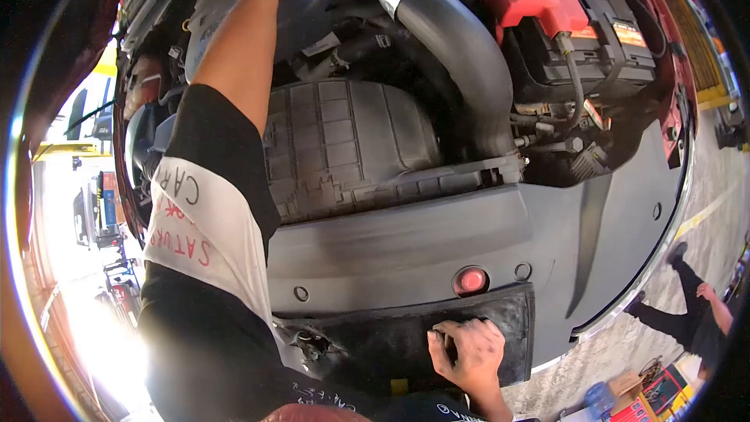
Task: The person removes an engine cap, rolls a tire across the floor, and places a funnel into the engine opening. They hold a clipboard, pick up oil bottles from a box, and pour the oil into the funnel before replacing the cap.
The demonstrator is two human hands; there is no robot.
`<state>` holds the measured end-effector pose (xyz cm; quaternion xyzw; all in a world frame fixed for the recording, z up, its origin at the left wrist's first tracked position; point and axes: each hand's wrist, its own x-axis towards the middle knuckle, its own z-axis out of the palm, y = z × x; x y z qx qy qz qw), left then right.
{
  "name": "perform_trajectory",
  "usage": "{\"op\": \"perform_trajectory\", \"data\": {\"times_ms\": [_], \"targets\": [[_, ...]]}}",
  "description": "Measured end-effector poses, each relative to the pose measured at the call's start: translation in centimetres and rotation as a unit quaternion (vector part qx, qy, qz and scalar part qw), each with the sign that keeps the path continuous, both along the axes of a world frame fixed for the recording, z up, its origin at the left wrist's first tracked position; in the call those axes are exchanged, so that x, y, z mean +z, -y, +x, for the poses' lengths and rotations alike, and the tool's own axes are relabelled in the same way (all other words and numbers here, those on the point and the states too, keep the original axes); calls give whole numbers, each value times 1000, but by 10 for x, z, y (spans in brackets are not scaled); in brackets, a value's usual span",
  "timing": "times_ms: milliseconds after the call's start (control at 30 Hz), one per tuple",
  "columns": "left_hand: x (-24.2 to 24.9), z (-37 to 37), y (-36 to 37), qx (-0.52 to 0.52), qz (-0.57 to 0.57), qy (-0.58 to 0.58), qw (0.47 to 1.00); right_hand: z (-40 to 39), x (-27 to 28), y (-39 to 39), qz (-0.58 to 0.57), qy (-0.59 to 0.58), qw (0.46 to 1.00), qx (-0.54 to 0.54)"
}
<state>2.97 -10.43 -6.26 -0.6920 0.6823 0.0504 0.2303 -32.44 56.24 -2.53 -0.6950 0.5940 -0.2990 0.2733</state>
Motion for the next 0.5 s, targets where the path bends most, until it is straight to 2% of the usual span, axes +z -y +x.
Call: {"op": "perform_trajectory", "data": {"times_ms": [33,100,133,167,233,267,333,367,433,500], "targets": [[-3,5,7,1,2,-1,1000,-1,0,0,2,-1,1000,1],[-3,7,15,-99,66,152,981,0,0,1,-8,7,1000,-2],[11,8,-15,-98,-35,68,992,-1,0,1,-8,9,1000,-2],[33,3,-49,-98,-35,70,992,-1,0,1,-9,14,1000,-2],[71,-21,-91,-282,-80,127,948,-2,-2,1,-11,22,1000,-13],[70,-18,-85,-290,-79,127,945,-4,-2,1,-11,26,1000,-11],[82,5,-96,-550,-162,70,816,-3,0,0,-6,36,999,-2],[86,5,-94,-548,-159,74,818,-1,1,1,-7,28,1000,-3],[129,-49,-141,-477,26,224,849,-1,0,2,-11,18,1000,3],[127,-46,-137,-503,34,236,831,-1,-2,-1,-9,16,1000,-10]]}}
